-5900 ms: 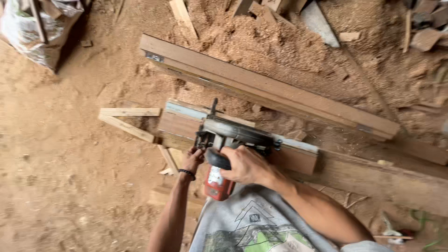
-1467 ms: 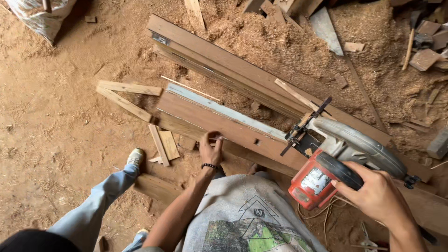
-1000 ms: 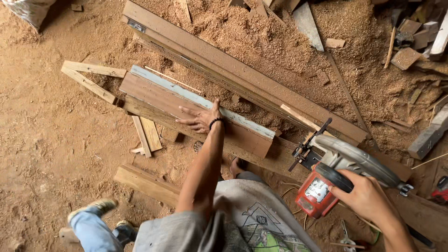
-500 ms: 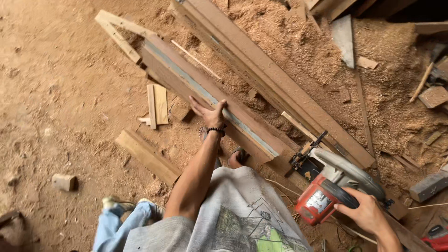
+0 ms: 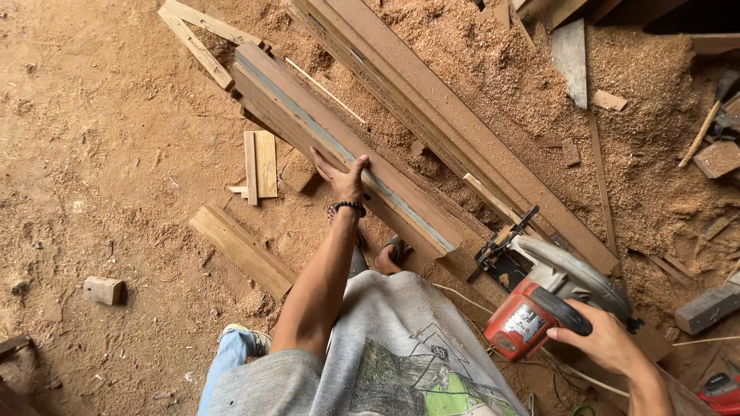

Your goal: The person cuts a wood plank using a circular saw. They then pick up the cut piece and another plank, aligning them by hand to check the fit.

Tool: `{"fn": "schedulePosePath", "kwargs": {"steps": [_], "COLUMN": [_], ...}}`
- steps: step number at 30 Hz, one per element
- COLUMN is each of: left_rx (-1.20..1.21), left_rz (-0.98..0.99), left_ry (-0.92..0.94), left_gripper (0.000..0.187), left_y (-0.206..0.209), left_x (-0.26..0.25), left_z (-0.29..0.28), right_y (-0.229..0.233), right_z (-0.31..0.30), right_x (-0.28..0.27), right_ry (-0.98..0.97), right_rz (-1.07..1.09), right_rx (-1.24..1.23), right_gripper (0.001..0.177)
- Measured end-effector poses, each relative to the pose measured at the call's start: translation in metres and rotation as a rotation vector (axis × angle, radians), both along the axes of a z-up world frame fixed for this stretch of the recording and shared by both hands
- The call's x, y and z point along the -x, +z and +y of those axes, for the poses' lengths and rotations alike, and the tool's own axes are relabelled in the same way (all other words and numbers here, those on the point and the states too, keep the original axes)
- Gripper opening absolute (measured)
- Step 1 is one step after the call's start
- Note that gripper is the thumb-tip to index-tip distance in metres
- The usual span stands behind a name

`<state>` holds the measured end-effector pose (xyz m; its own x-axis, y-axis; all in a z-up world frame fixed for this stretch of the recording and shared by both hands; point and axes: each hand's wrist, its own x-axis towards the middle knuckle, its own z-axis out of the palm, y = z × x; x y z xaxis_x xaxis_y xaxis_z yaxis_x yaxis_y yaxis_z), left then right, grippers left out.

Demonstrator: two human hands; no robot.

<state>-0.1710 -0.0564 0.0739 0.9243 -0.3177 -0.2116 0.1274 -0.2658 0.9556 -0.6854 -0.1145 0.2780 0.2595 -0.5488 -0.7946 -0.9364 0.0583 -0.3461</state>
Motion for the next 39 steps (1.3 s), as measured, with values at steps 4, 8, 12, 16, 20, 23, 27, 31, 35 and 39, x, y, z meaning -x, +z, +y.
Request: {"fn": "schedulePosePath", "kwargs": {"steps": [4,8,12,16,20,23,27,31,35,39], "left_rx": [-0.015,-0.027,-0.028,-0.055,0.004,-0.033,-0.176,-0.232,-0.031,0.285], "left_rz": [0.05,0.09,0.164,0.207,0.211,0.239,0.327,0.305,0.567,0.849], "left_ry": [0.007,0.018,0.029,0.018,-0.011,-0.022,-0.048,-0.019,0.004,-0.033], "left_gripper": [0.131,0.128,0.124,0.128,0.133,0.12,0.111,0.114,0.121,0.109], "left_y": [0.01,0.003,0.016,0.04,0.046,0.031,0.035,0.039,0.014,0.009], "left_x": [0.001,0.005,0.006,0.01,0.014,0.003,-0.01,-0.013,-0.019,-0.009], "left_z": [-0.002,0.0,0.004,0.006,0.014,0.021,0.025,0.012,0.017,0.017], "right_y": [0.029,0.066,0.064,0.047,-0.013,-0.054,-0.075,-0.146,-0.098,-0.056], "right_z": [-0.005,-0.001,0.005,0.01,0.008,-0.002,-0.003,-0.031,-0.008,0.015], "right_x": [-0.036,-0.089,-0.122,-0.204,-0.277,-0.294,-0.298,-0.27,-0.263,-0.234], "right_ry": [0.093,0.125,0.285,0.274,0.26,0.234,0.177,0.173,0.147,0.248], "right_rz": [0.236,0.302,0.325,-0.009,-0.218,-0.263,-0.302,-0.306,-0.367,-0.292], "right_rx": [0.038,0.135,0.291,0.374,0.242,0.176,0.175,0.322,0.483,0.709], "right_gripper": [0.085,0.076,0.068,0.072,0.08,0.088,0.07,0.062,0.051,0.053]}}
